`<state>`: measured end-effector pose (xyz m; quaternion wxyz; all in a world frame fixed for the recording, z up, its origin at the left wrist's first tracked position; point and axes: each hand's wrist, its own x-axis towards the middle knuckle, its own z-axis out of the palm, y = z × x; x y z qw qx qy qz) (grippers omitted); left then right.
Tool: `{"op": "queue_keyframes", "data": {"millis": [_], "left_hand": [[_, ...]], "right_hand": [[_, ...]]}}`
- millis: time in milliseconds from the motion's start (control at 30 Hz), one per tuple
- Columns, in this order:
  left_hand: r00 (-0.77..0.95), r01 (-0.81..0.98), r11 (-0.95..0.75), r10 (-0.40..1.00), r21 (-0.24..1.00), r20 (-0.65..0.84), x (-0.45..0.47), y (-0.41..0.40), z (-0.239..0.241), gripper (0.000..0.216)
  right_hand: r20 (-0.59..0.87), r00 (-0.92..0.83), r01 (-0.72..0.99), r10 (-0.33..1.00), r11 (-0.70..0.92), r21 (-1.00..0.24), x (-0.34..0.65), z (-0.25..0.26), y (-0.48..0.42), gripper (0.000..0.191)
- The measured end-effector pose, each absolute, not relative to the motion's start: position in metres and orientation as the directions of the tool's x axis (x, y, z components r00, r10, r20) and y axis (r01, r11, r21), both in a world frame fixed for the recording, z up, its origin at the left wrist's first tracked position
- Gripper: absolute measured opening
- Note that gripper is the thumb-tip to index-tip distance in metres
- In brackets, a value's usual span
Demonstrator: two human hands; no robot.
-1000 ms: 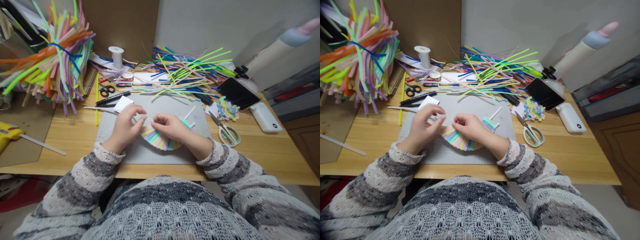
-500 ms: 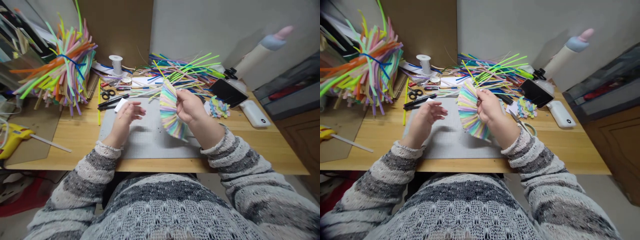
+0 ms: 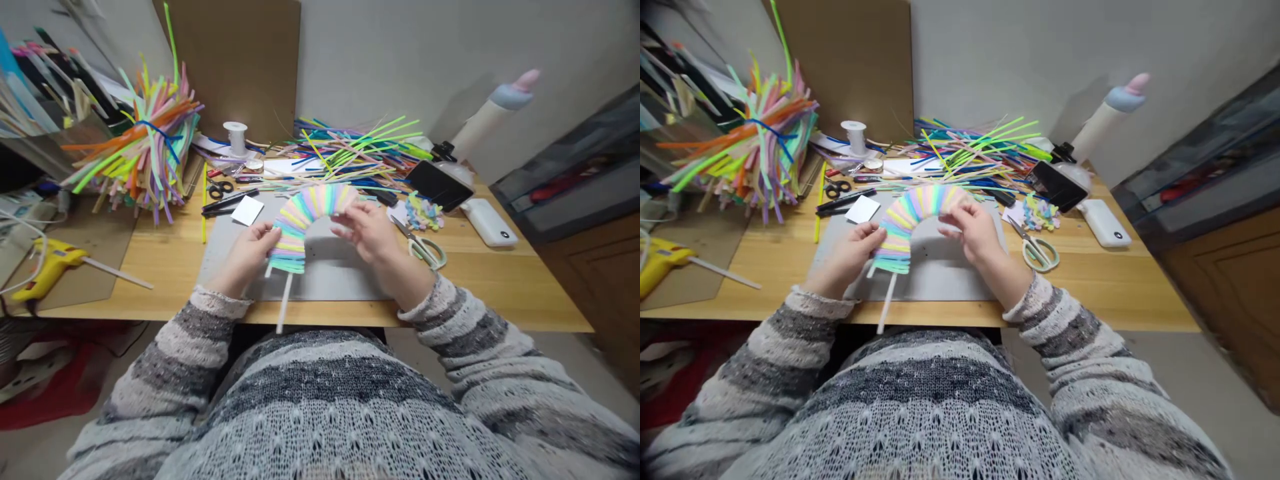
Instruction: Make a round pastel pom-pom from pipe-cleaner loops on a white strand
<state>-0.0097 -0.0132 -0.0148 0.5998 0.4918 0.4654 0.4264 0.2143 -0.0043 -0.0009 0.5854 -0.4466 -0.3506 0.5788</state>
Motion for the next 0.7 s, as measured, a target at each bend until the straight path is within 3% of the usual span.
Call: {"op": "queue_keyframes", "data": {"millis": [133,233,333,433,467,600,700], "left_hand": [[0.252,0.181,0.09,0.958,0.979,-0.134,-0.025,0.003,-0.023,0.026],[0.296,0.477,-0.021,0.945,0.878,-0.138,-0.027,0.017,-0.027,0.023],[0.39,0.791,-0.255,0.911,0.556,-0.137,-0.027,0.024,-0.014,0.031],[0.557,0.815,-0.53,0.828,0.234,-0.064,-0.018,0.018,0.014,0.047],[0.625,0.775,-0.607,0.778,0.178,-0.07,-0.011,0.014,0.023,0.047],[0.742,0.653,-0.725,0.67,0.221,0.005,0.027,-0.002,0.04,0.069],[0.622,0.71,-0.605,0.779,0.361,0.082,0.046,0.003,0.031,0.082]], "right_hand": [[-0.089,0.002,0.098,0.996,-0.089,-0.991,0.232,-0.027,-0.032,0.023],[0.045,-0.022,0.466,0.999,0.05,-0.883,0.24,-0.044,-0.041,0.018],[0.119,-0.071,0.682,0.99,0.135,-0.718,0.243,-0.054,-0.044,0.015],[0.096,-0.086,0.763,0.992,0.127,-0.633,0.241,-0.056,-0.045,0.013],[0.097,-0.087,0.772,0.991,0.129,-0.622,0.24,-0.055,-0.045,0.013],[0.233,-0.123,0.774,0.965,0.241,-0.586,0.233,-0.046,-0.045,0.013],[0.418,-0.22,0.742,0.882,0.429,-0.515,0.229,-0.036,-0.047,0.013]]}}
